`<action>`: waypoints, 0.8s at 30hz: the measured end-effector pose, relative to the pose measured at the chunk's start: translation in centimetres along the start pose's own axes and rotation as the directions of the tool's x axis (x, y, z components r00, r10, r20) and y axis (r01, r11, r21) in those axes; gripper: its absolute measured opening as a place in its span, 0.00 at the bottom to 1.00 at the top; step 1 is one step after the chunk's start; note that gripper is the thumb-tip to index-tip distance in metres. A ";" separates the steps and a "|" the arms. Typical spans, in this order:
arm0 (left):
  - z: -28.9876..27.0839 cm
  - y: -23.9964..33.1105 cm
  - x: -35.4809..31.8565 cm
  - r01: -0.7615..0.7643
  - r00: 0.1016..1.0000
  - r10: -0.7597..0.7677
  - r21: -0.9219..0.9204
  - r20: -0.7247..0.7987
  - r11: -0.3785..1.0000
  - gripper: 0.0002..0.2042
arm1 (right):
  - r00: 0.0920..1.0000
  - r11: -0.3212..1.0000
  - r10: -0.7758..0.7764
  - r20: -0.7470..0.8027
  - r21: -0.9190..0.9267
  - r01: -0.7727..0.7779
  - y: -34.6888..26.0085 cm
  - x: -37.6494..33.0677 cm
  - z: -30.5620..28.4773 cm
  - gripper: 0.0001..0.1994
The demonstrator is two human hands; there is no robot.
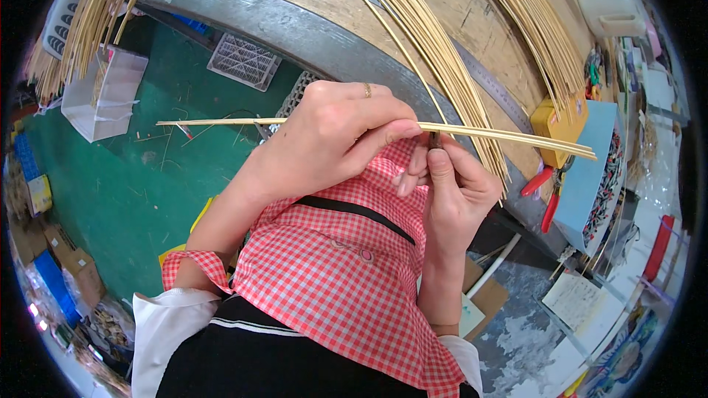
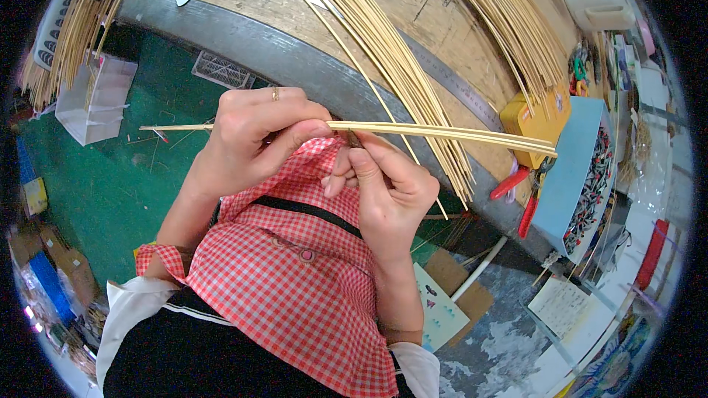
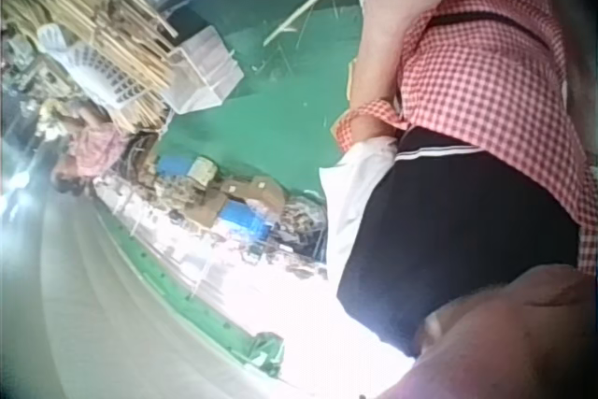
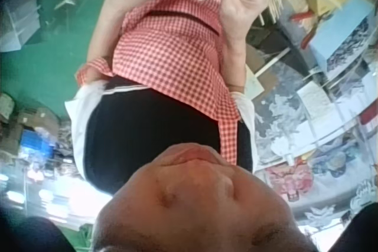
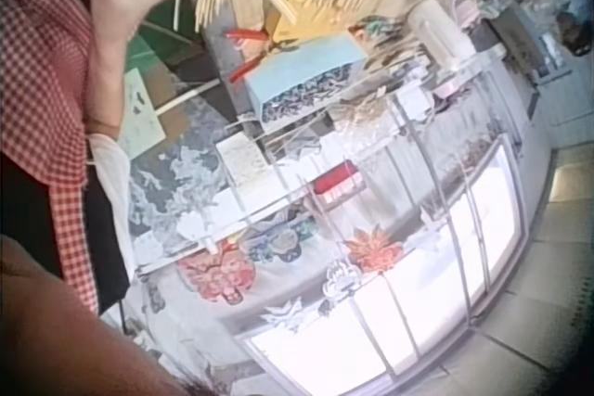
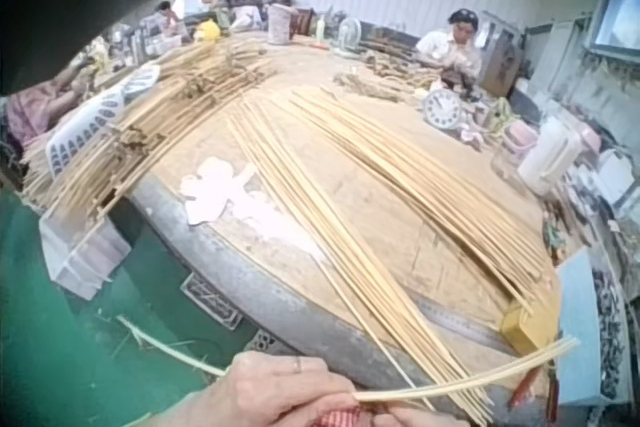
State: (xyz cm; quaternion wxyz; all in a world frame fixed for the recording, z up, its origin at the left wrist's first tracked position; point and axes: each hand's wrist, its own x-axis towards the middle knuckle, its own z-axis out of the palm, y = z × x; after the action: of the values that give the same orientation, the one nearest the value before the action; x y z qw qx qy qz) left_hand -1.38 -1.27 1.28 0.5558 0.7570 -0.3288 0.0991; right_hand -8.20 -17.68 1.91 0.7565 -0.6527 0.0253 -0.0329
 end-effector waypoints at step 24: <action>-0.8 -0.6 0.1 0.144 0.973 -0.120 -0.115 0.197 0.983 0.08 | 0.953 0.975 -0.195 -0.233 0.059 0.214 -1.1 0.6 -3.6 0.08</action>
State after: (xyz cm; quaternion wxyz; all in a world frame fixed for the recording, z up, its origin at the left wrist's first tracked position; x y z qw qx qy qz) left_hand -0.73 -0.49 1.19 0.5750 0.7459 -0.3347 -0.0318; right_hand -7.96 -21.42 2.48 0.7678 -0.6117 0.0423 -0.1861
